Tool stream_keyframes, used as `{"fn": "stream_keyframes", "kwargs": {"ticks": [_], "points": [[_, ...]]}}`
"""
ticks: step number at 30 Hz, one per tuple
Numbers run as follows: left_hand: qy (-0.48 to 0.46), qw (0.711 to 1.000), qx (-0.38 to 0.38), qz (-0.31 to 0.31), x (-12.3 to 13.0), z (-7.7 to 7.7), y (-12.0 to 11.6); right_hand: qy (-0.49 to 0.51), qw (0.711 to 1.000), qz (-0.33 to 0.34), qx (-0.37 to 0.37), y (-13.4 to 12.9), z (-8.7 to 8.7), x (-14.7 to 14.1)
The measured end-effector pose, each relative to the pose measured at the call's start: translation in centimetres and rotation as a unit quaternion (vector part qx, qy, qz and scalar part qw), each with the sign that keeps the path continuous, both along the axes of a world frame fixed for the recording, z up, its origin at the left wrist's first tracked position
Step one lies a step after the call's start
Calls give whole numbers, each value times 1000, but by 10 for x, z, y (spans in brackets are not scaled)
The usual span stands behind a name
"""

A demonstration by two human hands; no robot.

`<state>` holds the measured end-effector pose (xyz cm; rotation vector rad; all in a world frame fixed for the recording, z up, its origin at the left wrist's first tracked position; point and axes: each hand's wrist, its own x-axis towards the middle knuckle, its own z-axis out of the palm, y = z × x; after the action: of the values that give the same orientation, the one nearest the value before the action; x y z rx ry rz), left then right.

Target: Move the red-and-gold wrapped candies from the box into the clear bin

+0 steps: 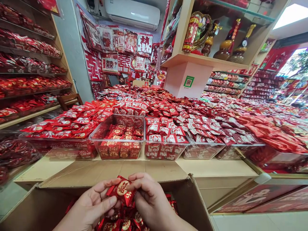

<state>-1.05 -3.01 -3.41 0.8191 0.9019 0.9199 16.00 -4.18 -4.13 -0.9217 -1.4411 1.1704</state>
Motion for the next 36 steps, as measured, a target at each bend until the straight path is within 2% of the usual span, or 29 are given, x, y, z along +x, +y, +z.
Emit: {"fn": "stream_keyframes", "kwargs": {"ticks": [2,4,6,9,12,14,16,17,19,20,22,24,26,28,30,32,36], "points": [[17,999,33,34,1,-2,2,61,995,-7,-84,-2,0,-2],[38,996,64,59,1,-4,4,138,975,6,-173,-2,1,-6],[47,994,93,45,1,-5,3,171,962,32,-211,-2,1,-11],[45,993,106,3,3,-6,-2,161,962,63,-210,-2,-4,-15],[49,991,122,-2,3,0,-6,143,964,88,-206,-5,-10,-15],[102,982,157,-29,-5,8,-1,108,974,89,-177,-6,-6,-10],[228,944,228,-67,-18,17,13,45,991,48,-113,1,9,-2],[304,906,278,-101,-26,20,23,14,997,12,-69,8,21,3],[459,805,368,-75,-43,22,46,-45,997,-67,17,35,49,9],[509,771,380,-45,-51,21,56,-72,991,-97,54,53,63,10],[539,757,368,-13,-61,13,73,-154,976,-123,94,95,83,6],[557,745,367,4,-65,5,79,-218,964,-127,87,138,91,-8],[573,728,377,11,-64,-1,77,-273,959,-78,12,174,88,-27],[585,714,383,15,-63,-3,73,-315,947,-15,-67,197,80,-46],[593,706,386,20,-62,-4,69,-358,928,38,-96,209,72,-62],[596,700,392,23,-62,-4,68,-405,907,79,-82,212,66,-72],[602,694,395,14,-63,-3,69,-473,874,105,-46,213,63,-79]]}}
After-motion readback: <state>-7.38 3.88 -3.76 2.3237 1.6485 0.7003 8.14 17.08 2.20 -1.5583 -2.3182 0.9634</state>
